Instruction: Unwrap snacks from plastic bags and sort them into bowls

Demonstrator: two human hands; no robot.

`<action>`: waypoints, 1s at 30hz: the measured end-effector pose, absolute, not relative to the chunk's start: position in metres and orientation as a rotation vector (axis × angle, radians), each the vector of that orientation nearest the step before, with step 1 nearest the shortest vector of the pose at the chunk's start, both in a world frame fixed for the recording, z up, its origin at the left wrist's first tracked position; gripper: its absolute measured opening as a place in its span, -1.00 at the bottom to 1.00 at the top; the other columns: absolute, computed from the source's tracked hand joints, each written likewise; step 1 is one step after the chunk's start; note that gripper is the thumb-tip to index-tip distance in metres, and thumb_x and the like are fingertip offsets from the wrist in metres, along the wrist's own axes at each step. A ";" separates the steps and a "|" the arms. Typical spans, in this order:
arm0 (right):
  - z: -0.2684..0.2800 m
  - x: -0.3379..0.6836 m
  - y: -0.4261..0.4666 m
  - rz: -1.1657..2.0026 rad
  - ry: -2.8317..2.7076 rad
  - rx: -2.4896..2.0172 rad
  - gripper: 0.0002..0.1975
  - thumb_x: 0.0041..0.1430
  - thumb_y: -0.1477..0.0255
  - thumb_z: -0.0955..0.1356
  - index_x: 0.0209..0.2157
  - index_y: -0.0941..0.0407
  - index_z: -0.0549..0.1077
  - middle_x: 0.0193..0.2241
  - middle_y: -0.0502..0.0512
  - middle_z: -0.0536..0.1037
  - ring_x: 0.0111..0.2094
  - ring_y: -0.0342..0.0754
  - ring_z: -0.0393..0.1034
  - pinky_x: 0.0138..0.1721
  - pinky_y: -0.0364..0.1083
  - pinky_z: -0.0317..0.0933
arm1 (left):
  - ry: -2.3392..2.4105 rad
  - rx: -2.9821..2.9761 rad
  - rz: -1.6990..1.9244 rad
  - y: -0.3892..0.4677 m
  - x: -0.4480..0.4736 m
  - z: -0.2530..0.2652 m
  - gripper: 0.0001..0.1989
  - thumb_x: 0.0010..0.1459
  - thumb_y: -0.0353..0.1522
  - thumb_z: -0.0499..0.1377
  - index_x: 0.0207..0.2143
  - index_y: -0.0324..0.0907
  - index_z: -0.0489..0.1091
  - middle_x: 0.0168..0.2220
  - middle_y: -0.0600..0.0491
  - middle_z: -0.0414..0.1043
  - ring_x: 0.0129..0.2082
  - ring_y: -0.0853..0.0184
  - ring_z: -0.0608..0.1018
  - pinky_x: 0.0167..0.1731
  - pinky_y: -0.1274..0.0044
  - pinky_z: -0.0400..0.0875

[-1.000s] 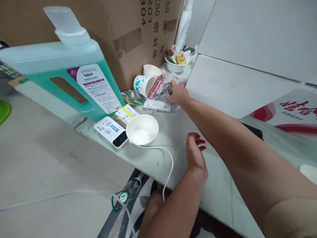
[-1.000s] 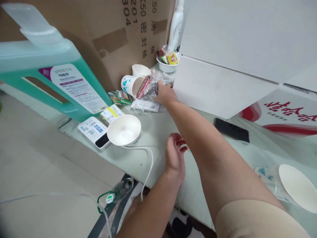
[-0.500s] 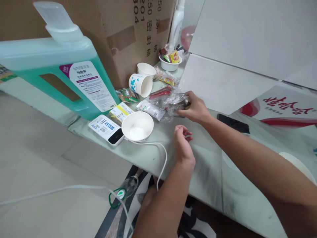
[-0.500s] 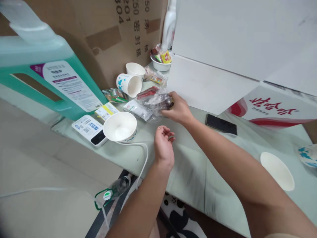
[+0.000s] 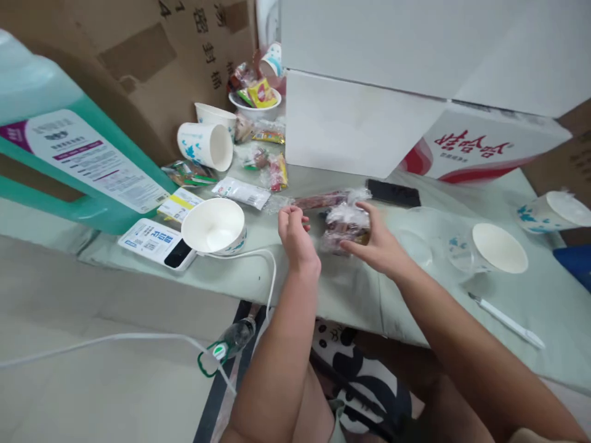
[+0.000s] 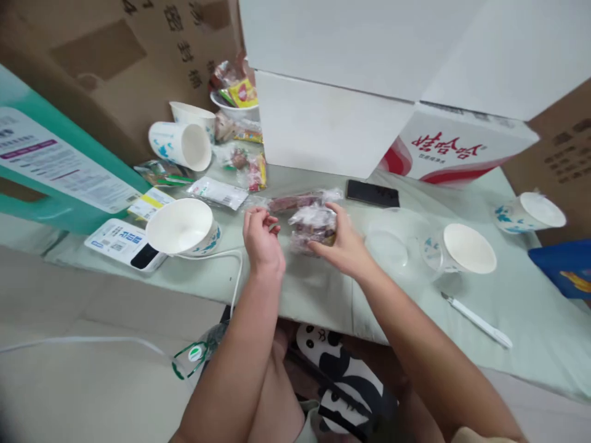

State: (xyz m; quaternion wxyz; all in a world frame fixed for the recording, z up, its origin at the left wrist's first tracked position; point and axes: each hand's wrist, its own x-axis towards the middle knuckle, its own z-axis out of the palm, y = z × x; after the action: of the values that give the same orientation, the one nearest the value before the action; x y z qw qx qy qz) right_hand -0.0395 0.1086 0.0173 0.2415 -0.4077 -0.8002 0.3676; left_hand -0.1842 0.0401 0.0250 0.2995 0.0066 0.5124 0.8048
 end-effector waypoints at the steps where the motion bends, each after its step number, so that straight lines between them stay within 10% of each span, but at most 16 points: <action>1: 0.015 -0.041 0.106 0.940 -2.221 -1.140 -0.08 -0.06 0.16 0.49 0.29 0.07 0.13 0.25 0.39 0.27 0.30 0.33 0.18 0.25 0.32 0.14 | 1.382 0.057 2.106 0.041 -0.182 0.025 -0.95 0.13 -0.38 0.11 -0.41 -0.13 0.28 -0.38 0.15 0.26 -0.38 0.43 0.36 -0.35 0.59 0.21; 6: 0.010 -0.027 0.086 0.788 -2.283 -1.134 -0.04 -0.05 0.11 0.51 0.33 0.01 0.10 0.40 0.37 -0.05 0.47 0.36 -0.31 0.34 0.40 -0.09 | 1.438 0.416 1.900 0.042 -0.173 0.024 -0.89 0.12 -0.32 0.19 -0.41 -0.14 0.34 -0.44 0.15 0.25 -0.39 0.40 0.33 -0.34 0.57 0.22; 12: 0.002 0.014 0.055 0.824 -2.223 -1.080 -0.40 0.19 0.28 0.37 0.25 -0.06 0.21 0.33 0.30 0.16 0.43 0.25 -0.05 0.28 0.33 0.12 | 1.522 0.694 1.654 0.038 -0.172 0.020 -0.70 -0.05 -0.36 0.34 -0.23 -0.10 0.38 -0.31 0.13 0.37 -0.35 0.37 0.41 -0.30 0.54 0.28; 20: -0.015 -0.017 0.078 0.923 -2.059 -1.125 -0.40 0.11 0.33 0.36 0.21 0.01 0.26 0.04 0.25 0.45 0.05 0.19 0.37 0.08 0.19 0.30 | 1.744 0.657 1.726 0.036 -0.186 0.015 -0.73 -0.02 -0.42 0.29 -0.21 -0.10 0.40 -0.32 0.13 0.43 -0.38 0.37 0.46 -0.33 0.53 0.33; 25: -0.016 -0.009 0.076 1.108 -1.944 -1.180 -0.59 0.08 0.26 0.34 -0.02 0.04 0.29 -0.14 0.14 0.47 -0.21 0.06 0.40 -0.14 0.07 0.35 | 1.921 0.543 1.901 0.035 -0.197 0.013 -0.73 0.09 -0.42 0.31 -0.16 -0.11 0.36 -0.32 0.13 0.37 -0.31 0.37 0.46 -0.23 0.50 0.35; 30: 0.003 0.022 0.047 1.235 -1.836 -1.229 -0.43 0.18 0.29 0.29 0.21 -0.03 0.11 -0.35 -0.02 0.46 -0.49 -0.03 0.34 -0.32 0.03 0.35 | 2.021 0.589 1.869 0.041 -0.197 0.013 -0.59 0.11 -0.53 0.28 0.00 -0.18 0.29 -0.13 0.05 0.30 -0.26 0.38 0.44 -0.08 0.41 0.37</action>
State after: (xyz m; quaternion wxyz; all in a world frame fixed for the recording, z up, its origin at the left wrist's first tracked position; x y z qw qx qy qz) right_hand 0.0221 0.0466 0.0027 0.3008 -0.4631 -0.6918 0.4653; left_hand -0.1974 0.0412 0.0126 0.1623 0.2065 0.7084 0.6551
